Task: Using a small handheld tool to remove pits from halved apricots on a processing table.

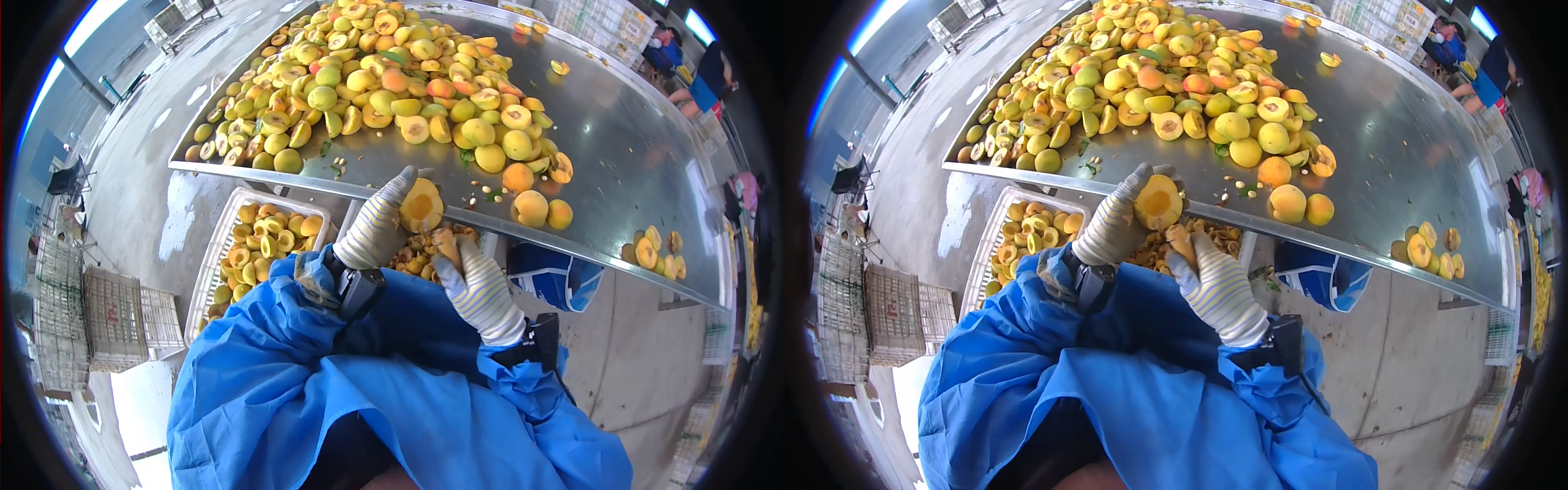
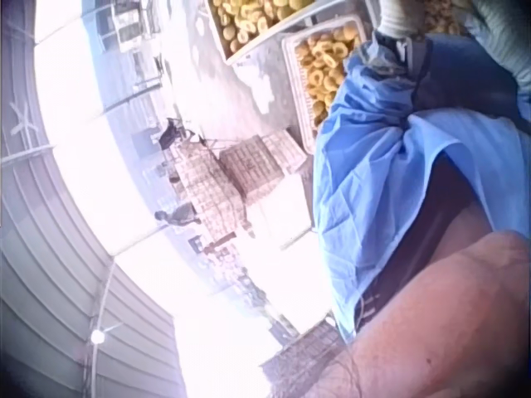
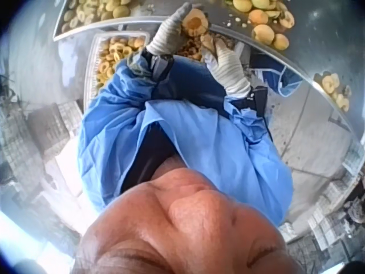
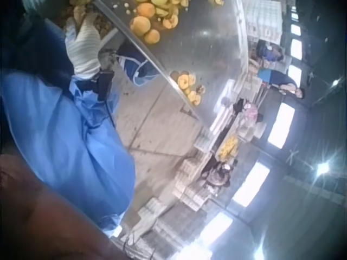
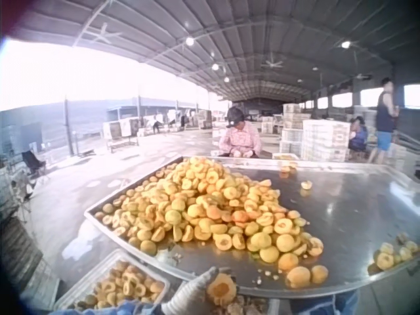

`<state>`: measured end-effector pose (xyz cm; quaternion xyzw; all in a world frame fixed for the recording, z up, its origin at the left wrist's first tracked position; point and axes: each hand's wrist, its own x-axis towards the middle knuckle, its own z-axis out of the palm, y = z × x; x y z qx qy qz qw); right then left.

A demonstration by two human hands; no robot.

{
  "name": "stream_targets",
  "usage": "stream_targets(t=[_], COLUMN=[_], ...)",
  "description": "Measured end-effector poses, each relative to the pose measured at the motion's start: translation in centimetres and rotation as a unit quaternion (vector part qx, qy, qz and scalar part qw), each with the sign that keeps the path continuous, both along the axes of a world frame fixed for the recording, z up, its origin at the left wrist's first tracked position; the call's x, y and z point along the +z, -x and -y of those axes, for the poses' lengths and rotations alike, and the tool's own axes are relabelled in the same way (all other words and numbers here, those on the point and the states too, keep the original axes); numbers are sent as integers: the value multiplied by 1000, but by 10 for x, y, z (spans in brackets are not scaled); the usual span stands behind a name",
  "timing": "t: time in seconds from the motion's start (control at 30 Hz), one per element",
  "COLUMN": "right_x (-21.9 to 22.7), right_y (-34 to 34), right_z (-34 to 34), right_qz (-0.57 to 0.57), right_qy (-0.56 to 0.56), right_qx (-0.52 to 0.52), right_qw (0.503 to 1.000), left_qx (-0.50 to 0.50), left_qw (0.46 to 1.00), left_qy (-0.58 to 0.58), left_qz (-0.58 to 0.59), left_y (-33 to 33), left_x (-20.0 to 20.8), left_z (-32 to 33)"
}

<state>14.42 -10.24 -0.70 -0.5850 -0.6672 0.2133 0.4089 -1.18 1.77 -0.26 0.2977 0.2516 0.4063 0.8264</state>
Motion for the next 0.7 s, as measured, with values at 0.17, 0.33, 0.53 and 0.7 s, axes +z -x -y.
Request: stream_targets(t=[0.17,0.33,0.53,0.7], right_x=[-5,3,12,7], right_y=[-12,-21,-19,-23], right_z=[6,15,17,12], right_qz=[124,205,197,175], right_qy=[121,201,175,130], right_qx=[20,19,37,23], right_qw=[985,958,964,976], left_qx=[83,67,66,72], left_qw=[995,896,390,578], left_qy=[-60,-263,-464,-527], left_qz=[-10,-352,-793,-619], left_y=[11,91,185,89], left_x=[0,18,16,35], left_z=[-6,-4,-3,-65])
